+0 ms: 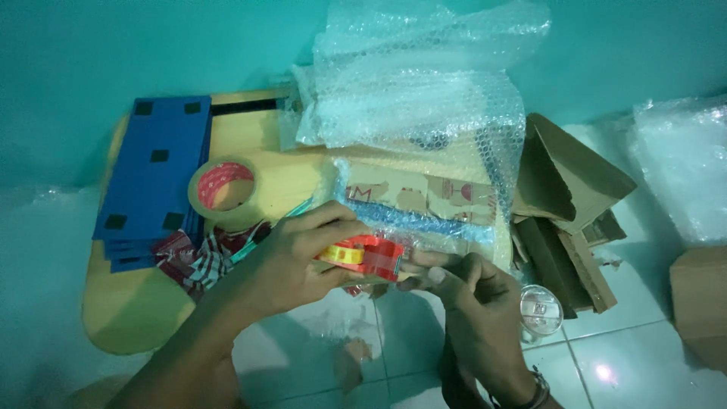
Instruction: Packaging small items by wrapping them in bubble wrap and securing with tape
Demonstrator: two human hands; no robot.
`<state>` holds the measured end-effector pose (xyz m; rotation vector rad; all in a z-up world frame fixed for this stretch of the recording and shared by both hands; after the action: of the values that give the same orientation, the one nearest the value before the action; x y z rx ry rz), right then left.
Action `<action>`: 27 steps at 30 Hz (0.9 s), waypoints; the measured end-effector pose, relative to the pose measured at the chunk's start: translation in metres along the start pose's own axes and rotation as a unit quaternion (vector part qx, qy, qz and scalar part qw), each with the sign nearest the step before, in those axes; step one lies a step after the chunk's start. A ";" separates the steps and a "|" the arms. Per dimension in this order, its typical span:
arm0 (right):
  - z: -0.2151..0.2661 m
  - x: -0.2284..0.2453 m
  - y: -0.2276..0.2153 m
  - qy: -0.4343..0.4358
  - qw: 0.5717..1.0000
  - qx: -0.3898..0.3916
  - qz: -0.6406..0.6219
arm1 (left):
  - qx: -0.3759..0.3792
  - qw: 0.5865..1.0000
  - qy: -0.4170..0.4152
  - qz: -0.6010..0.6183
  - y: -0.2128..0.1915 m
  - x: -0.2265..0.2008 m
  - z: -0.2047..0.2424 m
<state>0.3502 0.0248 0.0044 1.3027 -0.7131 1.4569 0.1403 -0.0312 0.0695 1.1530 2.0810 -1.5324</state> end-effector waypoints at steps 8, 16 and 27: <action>-0.004 -0.009 -0.001 0.070 0.985 0.073 -0.139 | 0.018 1.000 0.006 -0.024 -0.001 -0.002 0.006; 0.000 0.009 0.009 0.034 0.981 0.106 -0.157 | -0.006 1.000 0.027 -0.005 -0.003 -0.006 0.011; -0.006 0.007 -0.018 0.069 0.990 0.010 -0.119 | -0.121 0.984 0.131 -0.014 -0.009 -0.024 0.018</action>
<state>0.3653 0.0378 0.0063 1.2425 -0.4377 1.3471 0.1446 -0.0579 0.0845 1.2937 2.3825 -1.1468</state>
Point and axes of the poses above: each hand's wrist, its own z-axis away from the middle knuckle, its own y-axis out of the palm, x = y × z, the point moved 8 cm from there along -z, towards the middle knuckle, and after that the axes turned 5 degrees about y, right-handed, at the moved point
